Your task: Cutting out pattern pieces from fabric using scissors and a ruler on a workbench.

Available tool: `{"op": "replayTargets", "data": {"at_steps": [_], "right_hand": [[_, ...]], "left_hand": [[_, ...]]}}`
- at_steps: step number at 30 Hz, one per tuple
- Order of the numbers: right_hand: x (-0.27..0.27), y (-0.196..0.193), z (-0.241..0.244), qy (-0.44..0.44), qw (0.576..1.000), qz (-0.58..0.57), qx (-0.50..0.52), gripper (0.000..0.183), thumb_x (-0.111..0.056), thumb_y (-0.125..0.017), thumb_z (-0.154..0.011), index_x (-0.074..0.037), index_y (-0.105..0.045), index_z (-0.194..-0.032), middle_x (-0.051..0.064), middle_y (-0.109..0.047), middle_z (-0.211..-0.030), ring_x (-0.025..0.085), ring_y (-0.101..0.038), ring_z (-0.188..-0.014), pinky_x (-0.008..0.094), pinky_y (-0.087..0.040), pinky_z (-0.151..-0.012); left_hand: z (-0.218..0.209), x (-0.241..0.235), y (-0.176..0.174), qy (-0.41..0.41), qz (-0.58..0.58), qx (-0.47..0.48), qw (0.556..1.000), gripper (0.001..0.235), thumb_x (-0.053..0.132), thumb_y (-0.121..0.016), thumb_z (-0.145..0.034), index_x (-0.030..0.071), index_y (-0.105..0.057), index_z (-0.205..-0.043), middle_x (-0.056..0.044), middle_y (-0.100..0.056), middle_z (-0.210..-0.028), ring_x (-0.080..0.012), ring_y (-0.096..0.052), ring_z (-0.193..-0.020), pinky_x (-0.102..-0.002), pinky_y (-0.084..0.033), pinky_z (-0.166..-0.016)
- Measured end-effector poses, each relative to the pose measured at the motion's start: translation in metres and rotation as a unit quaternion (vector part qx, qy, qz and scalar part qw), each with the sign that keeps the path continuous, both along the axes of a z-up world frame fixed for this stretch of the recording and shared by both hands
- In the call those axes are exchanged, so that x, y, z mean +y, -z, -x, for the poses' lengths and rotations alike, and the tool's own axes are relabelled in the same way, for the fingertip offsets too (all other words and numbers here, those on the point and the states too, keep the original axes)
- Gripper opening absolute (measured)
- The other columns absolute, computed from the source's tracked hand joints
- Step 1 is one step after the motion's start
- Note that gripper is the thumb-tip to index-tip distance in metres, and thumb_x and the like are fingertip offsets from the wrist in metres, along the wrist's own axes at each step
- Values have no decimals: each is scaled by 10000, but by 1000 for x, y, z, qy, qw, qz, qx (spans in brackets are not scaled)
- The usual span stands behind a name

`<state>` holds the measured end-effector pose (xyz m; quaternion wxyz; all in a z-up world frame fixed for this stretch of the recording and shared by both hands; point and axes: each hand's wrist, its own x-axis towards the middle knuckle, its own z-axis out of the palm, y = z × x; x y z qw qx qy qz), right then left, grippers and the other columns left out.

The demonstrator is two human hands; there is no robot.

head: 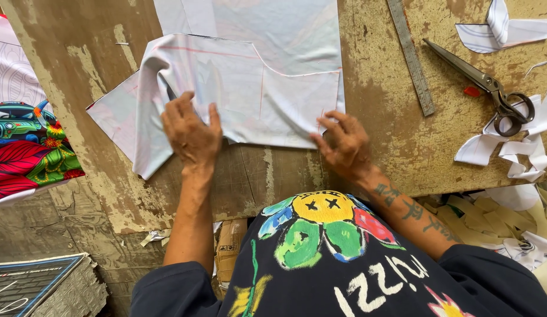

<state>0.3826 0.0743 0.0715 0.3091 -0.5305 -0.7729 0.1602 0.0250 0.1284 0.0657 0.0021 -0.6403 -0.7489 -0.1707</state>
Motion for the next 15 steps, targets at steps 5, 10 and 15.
{"op": "replayTargets", "data": {"at_steps": [5,10,15], "right_hand": [[40,18,-33,24,986,-21,-164,519,-447,-918,-1025,-193,-776,-1455,103,-545,-1191,224,-495,-908,387,-557,-760],[52,6,-43,57,985,-76,-145,443,-431,-818,-1055,-182,-792,-1421,61,-538,-1120,274,-566,-790,458,-492,-717],[47,0,-34,54,983,-79,-155,464,-481,-781,-1073,-219,-789,-1455,47,-547,-1126,250,-575,-813,430,-468,-764]], "left_hand": [[-59,19,-11,149,88,27,985,868,654,-659,-1201,155,-235,-1771,-133,-147,-1852,-325,-139,-1739,-493,-204,-1487],[-68,15,8,189,122,11,974,909,774,-478,-1134,236,-230,-1824,-153,-66,-1872,-426,46,-1689,-575,84,-1338],[-67,15,-4,187,192,-4,963,1003,853,-460,-1073,242,-194,-1823,-171,-44,-1868,-459,56,-1685,-629,102,-1325]]}}
